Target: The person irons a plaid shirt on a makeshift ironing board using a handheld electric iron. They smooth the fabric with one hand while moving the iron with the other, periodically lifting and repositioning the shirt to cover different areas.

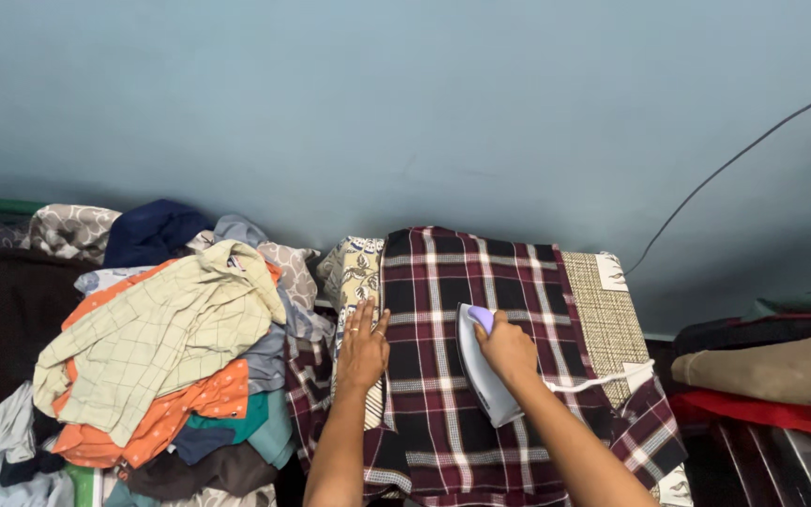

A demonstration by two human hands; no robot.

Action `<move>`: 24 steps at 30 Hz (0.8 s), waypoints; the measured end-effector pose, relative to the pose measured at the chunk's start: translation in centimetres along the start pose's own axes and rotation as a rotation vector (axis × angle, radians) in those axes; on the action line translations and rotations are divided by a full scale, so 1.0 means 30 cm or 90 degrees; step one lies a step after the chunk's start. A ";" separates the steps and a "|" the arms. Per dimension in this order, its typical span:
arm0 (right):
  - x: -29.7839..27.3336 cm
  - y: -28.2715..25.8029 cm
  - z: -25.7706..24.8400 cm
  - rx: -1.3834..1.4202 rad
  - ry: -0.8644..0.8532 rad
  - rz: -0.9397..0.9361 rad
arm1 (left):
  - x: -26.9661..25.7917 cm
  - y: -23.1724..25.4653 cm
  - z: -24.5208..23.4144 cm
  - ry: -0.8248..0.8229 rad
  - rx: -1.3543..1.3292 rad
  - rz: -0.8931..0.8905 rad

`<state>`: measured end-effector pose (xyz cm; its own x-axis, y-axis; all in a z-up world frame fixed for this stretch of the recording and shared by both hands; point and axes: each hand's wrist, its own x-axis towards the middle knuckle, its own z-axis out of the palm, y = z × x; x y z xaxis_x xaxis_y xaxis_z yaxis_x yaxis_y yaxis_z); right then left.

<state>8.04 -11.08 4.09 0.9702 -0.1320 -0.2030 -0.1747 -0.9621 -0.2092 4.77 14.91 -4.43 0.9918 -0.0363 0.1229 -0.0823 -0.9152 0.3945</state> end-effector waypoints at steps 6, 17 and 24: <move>0.168 -0.016 -0.041 0.013 0.024 0.000 | 0.084 0.246 0.027 -0.134 0.211 -0.123; 0.331 -0.001 -0.073 0.038 0.008 -0.016 | 0.090 0.332 0.091 -0.154 0.139 -0.130; 0.280 0.167 -0.099 0.010 -0.022 -0.006 | 0.089 0.350 0.073 -0.146 0.138 -0.144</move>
<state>15.81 -17.71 4.18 0.9655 -0.1146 -0.2338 -0.1686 -0.9595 -0.2257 6.76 4.34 -1.95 0.9806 0.1099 -0.1624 0.1396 -0.9729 0.1843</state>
